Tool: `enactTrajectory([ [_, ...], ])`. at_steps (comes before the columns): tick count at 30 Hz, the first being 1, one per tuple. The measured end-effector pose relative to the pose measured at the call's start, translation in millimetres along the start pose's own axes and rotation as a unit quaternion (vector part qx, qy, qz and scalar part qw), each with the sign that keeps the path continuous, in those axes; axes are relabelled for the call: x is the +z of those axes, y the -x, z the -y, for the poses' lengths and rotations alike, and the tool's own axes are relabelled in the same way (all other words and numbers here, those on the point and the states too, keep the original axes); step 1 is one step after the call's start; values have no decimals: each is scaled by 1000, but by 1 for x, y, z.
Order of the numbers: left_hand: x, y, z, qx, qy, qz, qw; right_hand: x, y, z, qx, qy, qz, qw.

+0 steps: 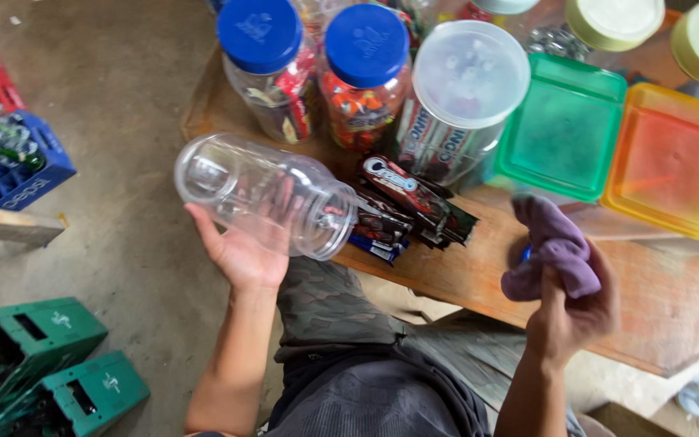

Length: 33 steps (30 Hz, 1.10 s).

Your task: The person wipes the exterior of a clear plastic jar with a purple cloth, then opens it and empties chocolate bars onto the table. They wipe the interior of the jar with the cloth, place the chocolate bars back into the jar, and close the lid.

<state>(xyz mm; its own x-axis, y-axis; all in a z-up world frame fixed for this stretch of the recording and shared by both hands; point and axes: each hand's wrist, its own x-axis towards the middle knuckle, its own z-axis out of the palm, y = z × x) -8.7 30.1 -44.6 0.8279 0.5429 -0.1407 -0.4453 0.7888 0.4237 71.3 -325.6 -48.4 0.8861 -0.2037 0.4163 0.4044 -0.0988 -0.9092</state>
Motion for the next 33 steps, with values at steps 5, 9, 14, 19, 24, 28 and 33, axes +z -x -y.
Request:
enactTrajectory([
  [5, 5, 6, 3, 41, -36, 65, 996, 27, 25, 12, -8, -189, -24, 982],
  [9, 17, 18, 7, 81, -84, 149, 982, 46, 46, 18, 3, -227, 41, 973],
  [14, 31, 36, 20, 105, -38, 145, 983, 71, 83, 22, 34, -165, 130, 977],
  [19, 41, 47, 36, 159, -38, 122, 979, 99, 98, 29, 32, -201, 369, 907],
  [24, 44, 58, 30, 174, -62, 52, 981, 108, 70, 43, -258, -51, 474, 840],
  [28, 45, 61, 35, 247, -89, -5, 965, 126, 71, 48, -149, -190, 473, 847],
  [33, 28, 51, 33, 364, -223, 47, 903, 142, 106, 35, 372, -465, 213, 774],
])
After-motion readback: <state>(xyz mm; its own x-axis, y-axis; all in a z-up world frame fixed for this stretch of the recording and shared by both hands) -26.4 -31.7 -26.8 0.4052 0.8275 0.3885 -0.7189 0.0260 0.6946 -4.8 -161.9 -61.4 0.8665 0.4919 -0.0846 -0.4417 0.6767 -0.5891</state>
